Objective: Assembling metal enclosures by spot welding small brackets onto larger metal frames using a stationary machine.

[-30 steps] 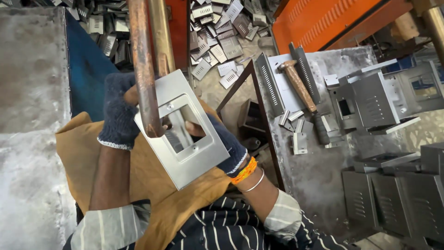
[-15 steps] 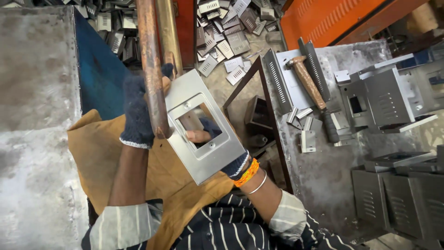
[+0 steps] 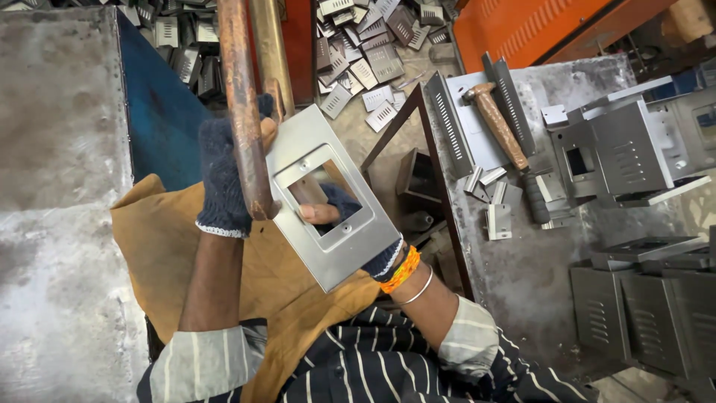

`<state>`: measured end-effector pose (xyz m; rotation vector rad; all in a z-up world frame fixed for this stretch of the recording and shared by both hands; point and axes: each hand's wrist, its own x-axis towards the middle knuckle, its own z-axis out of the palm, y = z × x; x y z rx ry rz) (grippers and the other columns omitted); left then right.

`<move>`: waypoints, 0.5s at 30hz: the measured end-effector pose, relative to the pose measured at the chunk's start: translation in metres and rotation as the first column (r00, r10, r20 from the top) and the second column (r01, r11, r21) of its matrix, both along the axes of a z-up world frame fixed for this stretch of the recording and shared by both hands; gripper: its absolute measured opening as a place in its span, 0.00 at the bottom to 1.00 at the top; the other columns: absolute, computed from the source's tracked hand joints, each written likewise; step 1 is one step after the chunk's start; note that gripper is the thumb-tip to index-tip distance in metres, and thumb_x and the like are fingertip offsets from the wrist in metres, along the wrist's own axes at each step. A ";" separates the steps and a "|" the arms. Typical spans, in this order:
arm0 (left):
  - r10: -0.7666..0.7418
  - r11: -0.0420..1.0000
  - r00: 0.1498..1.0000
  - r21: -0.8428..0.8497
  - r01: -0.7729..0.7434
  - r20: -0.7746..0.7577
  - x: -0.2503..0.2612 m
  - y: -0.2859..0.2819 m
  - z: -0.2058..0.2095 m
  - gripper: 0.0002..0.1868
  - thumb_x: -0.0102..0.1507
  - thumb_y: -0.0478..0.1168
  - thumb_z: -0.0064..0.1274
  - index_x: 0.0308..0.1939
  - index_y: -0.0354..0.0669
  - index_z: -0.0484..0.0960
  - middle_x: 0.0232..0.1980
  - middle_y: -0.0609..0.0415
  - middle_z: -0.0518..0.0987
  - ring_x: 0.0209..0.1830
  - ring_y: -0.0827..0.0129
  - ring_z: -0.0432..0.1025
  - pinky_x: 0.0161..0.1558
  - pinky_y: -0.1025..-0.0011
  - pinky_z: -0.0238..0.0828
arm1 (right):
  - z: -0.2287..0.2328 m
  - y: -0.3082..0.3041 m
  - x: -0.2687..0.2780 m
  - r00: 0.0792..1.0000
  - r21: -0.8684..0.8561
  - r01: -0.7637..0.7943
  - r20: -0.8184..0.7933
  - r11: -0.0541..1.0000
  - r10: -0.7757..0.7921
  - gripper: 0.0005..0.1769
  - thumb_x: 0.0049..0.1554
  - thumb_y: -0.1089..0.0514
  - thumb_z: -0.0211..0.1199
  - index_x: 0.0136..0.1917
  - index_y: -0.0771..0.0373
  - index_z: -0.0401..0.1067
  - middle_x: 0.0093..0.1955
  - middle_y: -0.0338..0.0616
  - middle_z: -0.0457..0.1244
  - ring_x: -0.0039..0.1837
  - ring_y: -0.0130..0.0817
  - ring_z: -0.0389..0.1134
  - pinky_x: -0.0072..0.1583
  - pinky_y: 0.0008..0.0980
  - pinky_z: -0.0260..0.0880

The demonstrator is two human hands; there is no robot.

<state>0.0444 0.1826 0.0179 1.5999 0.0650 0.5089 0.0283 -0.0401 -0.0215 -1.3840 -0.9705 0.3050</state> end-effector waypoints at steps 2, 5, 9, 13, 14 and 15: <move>0.004 1.000 1.000 0.022 -0.004 0.000 0.001 0.004 -0.010 0.12 0.70 0.40 0.60 0.37 0.34 0.82 0.29 0.64 0.73 0.29 0.84 0.63 0.30 0.76 0.59 | 0.020 0.010 -0.001 0.910 -0.022 0.005 -0.415 1.000 -0.014 0.17 0.65 0.58 0.64 0.66 0.61 0.72 0.66 0.38 0.65 0.63 0.23 0.67 0.63 0.24 0.68; 0.022 0.999 1.000 0.040 -0.021 -0.016 0.001 0.004 -0.014 0.15 0.70 0.40 0.60 0.31 0.36 0.80 0.26 0.65 0.70 0.27 0.84 0.60 0.28 0.75 0.54 | 0.022 0.014 -0.001 0.612 -0.055 -0.003 -0.790 0.998 -0.042 0.20 0.60 0.59 0.66 0.64 0.66 0.73 0.59 0.40 0.66 0.59 0.25 0.67 0.59 0.25 0.67; 0.061 0.998 0.998 -0.024 -0.062 -0.022 -0.002 0.001 -0.019 0.12 0.67 0.40 0.61 0.32 0.37 0.82 0.26 0.64 0.73 0.26 0.83 0.64 0.27 0.77 0.56 | 0.022 0.013 0.000 0.741 -0.151 -0.015 -0.665 0.988 -0.090 0.18 0.61 0.58 0.67 0.62 0.68 0.75 0.56 0.40 0.67 0.58 0.27 0.68 0.59 0.26 0.68; 0.062 0.986 0.997 -0.153 -0.067 -0.036 -0.001 0.002 -0.044 0.09 0.67 0.40 0.58 0.37 0.37 0.84 0.33 0.63 0.78 0.32 0.83 0.69 0.33 0.79 0.63 | 0.003 0.005 0.004 0.975 -0.039 0.058 0.216 0.998 -0.049 0.15 0.70 0.58 0.62 0.68 0.60 0.71 0.68 0.39 0.63 0.66 0.24 0.66 0.67 0.24 0.67; 0.166 0.984 0.979 0.049 -0.172 0.118 -0.003 -0.002 -0.039 0.10 0.64 0.39 0.57 0.39 0.32 0.80 0.36 0.59 0.76 0.36 0.80 0.69 0.38 0.78 0.65 | 0.011 0.008 0.004 0.982 -0.095 0.048 -0.177 0.994 -0.064 0.17 0.66 0.57 0.63 0.67 0.61 0.72 0.64 0.39 0.65 0.63 0.25 0.66 0.64 0.26 0.68; 0.229 0.927 0.931 0.230 -0.298 0.283 -0.006 -0.006 -0.035 0.14 0.62 0.38 0.57 0.41 0.26 0.76 0.40 0.55 0.74 0.40 0.76 0.69 0.42 0.76 0.67 | 0.018 0.011 0.003 0.835 -0.144 0.007 -0.544 0.989 -0.085 0.19 0.61 0.57 0.64 0.65 0.63 0.74 0.60 0.38 0.67 0.60 0.25 0.67 0.61 0.28 0.68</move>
